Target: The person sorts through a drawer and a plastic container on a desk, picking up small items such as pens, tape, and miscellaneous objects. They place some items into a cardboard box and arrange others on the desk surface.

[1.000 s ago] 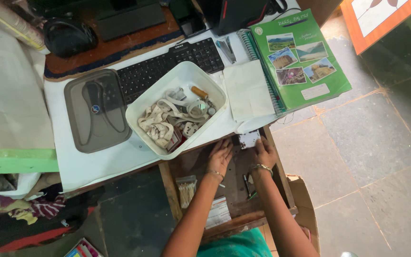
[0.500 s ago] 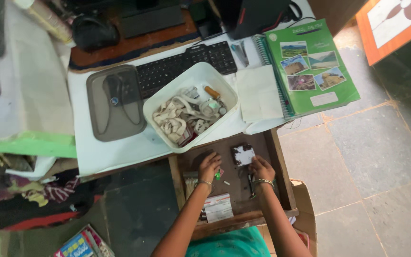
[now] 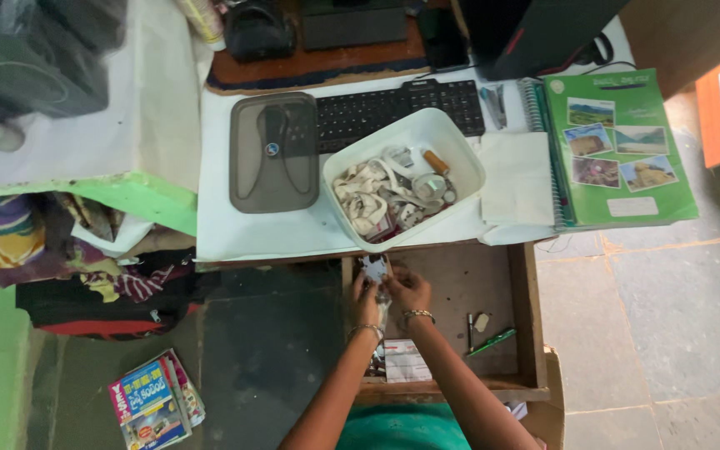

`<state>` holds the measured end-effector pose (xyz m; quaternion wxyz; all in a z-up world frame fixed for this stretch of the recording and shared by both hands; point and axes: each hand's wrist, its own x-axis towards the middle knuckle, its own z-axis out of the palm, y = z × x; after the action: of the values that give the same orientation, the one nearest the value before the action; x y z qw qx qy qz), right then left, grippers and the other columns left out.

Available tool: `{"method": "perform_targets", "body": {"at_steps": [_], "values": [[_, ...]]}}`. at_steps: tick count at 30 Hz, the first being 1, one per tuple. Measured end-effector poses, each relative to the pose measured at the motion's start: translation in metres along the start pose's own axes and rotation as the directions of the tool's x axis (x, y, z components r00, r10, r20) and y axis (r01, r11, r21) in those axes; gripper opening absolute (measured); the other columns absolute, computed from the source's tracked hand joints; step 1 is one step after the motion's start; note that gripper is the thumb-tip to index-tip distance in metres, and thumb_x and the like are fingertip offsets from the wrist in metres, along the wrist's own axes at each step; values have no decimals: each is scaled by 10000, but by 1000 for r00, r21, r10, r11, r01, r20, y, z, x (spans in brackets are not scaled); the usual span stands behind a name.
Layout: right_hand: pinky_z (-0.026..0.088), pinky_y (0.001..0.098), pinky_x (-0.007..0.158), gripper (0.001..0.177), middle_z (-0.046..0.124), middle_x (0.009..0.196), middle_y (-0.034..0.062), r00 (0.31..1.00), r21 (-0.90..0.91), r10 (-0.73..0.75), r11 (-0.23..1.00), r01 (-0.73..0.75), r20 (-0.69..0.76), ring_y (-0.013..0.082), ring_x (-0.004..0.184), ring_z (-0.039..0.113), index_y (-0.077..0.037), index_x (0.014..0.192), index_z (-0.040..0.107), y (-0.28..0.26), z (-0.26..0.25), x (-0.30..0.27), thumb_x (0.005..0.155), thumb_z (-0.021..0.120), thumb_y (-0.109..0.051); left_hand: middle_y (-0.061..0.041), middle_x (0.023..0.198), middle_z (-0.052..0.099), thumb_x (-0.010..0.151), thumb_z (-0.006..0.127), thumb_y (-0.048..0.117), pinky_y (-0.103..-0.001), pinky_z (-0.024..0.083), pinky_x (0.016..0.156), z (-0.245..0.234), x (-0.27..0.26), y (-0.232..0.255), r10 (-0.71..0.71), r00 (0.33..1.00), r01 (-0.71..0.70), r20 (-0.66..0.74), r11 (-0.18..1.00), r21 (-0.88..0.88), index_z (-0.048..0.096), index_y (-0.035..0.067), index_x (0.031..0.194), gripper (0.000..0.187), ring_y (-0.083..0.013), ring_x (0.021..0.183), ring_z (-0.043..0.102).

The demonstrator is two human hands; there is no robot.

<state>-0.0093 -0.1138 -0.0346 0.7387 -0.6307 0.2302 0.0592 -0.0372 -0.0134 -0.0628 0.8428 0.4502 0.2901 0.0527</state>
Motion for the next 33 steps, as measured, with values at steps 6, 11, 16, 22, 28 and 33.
{"method": "perform_targets", "body": {"at_steps": [6,11,16,22,28,33], "values": [[577,258,658,246,765,882,73,997,-4,-74,997,74,-10,137,755,707,19,1026,728,-20,27,-18,798,813,-16,-43,1197,626,903,666,112,-290,540,821,5,6,-6,39,998,-42,-51,997,-71,591,35,1404,512,-147,1004,622],[562,267,658,260,759,876,96,988,-232,-149,963,136,-39,145,744,689,34,1028,728,-44,39,-23,812,850,-44,0,1004,646,969,646,172,-217,450,655,5,9,-9,-1,1000,-1,-12,984,-180,611,54,1405,453,-76,779,540],[570,265,672,247,771,937,96,993,-20,-111,994,112,44,133,789,705,36,1085,717,-24,39,-14,850,776,-13,14,858,617,951,634,123,-219,403,550,4,24,-5,-7,999,1,-38,985,-174,665,24,1247,313,-62,649,497],[589,254,748,334,766,1013,77,975,-18,-186,982,189,124,105,849,701,19,1203,715,4,14,-11,869,704,12,-9,835,622,950,649,22,-235,441,558,9,22,-14,217,975,-216,-46,976,25,693,-9,1210,266,-71,672,537],[567,282,695,294,783,941,96,962,-260,-161,941,218,222,112,785,688,-6,1172,753,-7,19,-1,887,722,-70,-10,908,691,954,626,88,-240,491,594,11,22,-15,182,972,-171,-151,982,85,692,8,1244,308,-78,749,611],[577,261,702,291,784,945,86,945,-389,-257,864,319,202,86,800,723,-18,1136,762,-34,32,-5,868,773,-131,-115,836,692,1046,677,221,-284,463,568,7,20,-18,129,964,-53,-235,952,303,779,-108,1042,345,-137,681,571]]}}
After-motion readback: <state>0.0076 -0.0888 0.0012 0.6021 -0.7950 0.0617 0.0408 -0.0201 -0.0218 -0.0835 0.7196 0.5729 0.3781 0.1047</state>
